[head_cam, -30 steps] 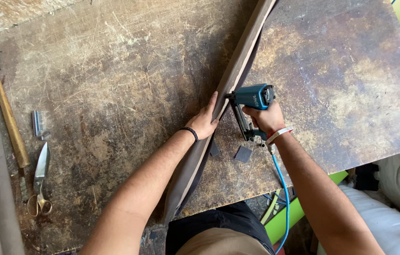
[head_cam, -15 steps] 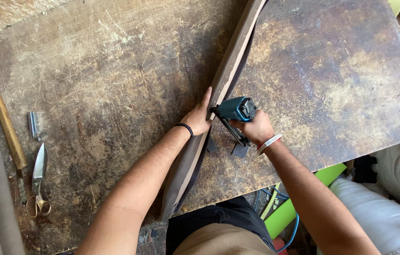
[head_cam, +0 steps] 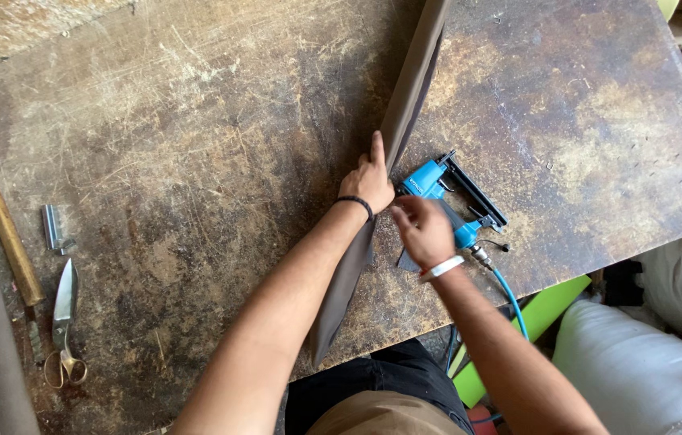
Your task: The person wraps a long wooden piece with dark fabric and secures it using a pneumatic staple gun. They repeatedly fold the fabric edges, align the material, and drive staples along the length of the wood to hold the fabric in place.
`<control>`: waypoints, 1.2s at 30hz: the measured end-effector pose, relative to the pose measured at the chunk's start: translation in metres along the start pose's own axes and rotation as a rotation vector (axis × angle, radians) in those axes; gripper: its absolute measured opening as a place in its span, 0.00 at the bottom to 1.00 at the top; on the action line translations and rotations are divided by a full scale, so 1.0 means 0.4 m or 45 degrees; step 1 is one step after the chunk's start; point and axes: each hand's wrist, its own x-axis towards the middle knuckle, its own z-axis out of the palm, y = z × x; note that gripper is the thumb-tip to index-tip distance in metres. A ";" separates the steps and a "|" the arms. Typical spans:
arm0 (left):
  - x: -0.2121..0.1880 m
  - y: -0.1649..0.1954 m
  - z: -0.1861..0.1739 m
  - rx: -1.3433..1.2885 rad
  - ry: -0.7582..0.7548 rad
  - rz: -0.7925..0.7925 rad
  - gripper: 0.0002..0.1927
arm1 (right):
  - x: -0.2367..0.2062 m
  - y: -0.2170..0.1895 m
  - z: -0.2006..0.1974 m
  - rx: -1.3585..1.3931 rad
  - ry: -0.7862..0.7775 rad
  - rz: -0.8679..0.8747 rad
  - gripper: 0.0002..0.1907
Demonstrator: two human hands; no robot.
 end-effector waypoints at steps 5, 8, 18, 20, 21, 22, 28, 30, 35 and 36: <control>0.013 -0.077 0.056 -0.650 0.196 0.509 0.47 | 0.036 -0.024 0.125 1.186 -0.221 0.842 0.29; -0.134 -0.199 0.137 -0.877 0.061 0.614 0.47 | 0.045 0.007 0.182 1.182 0.209 0.462 0.24; -0.192 -0.231 0.175 -0.952 0.081 0.661 0.47 | 0.058 0.058 0.296 1.350 0.482 0.169 0.19; -0.127 -0.200 0.153 -0.781 0.213 0.730 0.46 | 0.059 0.045 0.301 1.461 0.446 0.097 0.19; -0.092 -0.183 0.136 -0.687 0.275 0.771 0.45 | 0.058 0.036 0.300 1.452 0.446 0.085 0.18; -0.051 -0.160 0.119 -0.585 0.290 0.772 0.45 | 0.060 0.026 0.300 1.440 0.453 0.062 0.17; 0.042 -0.084 0.051 -0.219 0.359 0.744 0.43 | 0.061 0.015 0.285 1.263 0.433 0.164 0.18; -0.013 -0.102 0.072 -0.442 0.288 0.614 0.42 | 0.070 0.027 0.286 1.339 0.399 0.074 0.17; -0.145 -0.173 0.093 -0.266 0.034 0.323 0.42 | 0.085 0.028 0.282 1.311 0.307 0.176 0.16; -0.149 -0.174 0.089 -0.175 -0.059 0.182 0.43 | 0.084 0.025 0.275 1.352 0.240 0.152 0.17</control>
